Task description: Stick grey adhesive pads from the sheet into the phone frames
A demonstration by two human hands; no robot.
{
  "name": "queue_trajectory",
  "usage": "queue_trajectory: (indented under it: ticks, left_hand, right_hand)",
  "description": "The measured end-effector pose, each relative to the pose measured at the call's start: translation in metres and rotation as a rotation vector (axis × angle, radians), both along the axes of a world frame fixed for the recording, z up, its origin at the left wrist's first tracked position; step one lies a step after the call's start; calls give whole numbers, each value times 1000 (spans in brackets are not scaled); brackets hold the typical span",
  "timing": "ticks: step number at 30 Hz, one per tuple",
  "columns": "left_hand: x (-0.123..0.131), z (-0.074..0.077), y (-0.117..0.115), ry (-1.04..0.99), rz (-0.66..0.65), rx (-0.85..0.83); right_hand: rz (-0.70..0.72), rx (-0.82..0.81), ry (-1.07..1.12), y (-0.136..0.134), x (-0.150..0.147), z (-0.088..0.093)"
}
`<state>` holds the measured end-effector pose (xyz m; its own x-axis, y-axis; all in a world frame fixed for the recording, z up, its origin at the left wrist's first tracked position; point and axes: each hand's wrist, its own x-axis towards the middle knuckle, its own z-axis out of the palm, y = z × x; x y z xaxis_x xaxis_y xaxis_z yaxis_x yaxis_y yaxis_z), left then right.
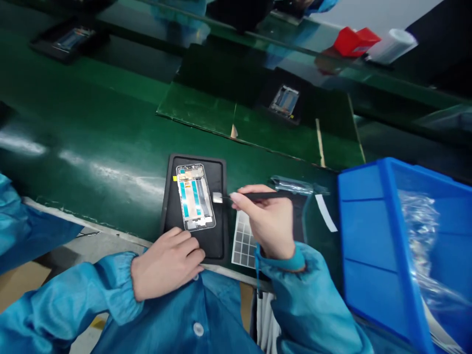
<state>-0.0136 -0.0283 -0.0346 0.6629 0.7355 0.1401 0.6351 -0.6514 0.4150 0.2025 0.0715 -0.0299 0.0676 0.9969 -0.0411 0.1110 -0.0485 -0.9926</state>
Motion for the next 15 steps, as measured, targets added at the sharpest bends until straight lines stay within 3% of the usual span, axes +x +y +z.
queue_trajectory:
  ticks: [5, 8, 15]
  left_hand:
    - [-8, 7, 23, 124, 213, 52]
    - [-16, 6, 33, 156, 165, 29]
    - [-38, 0, 38, -1, 86, -17]
  right_hand:
    - [149, -90, -6, 26, -43, -3]
    - [188, -143, -7, 33, -54, -6]
    - [143, -124, -88, 28, -60, -9]
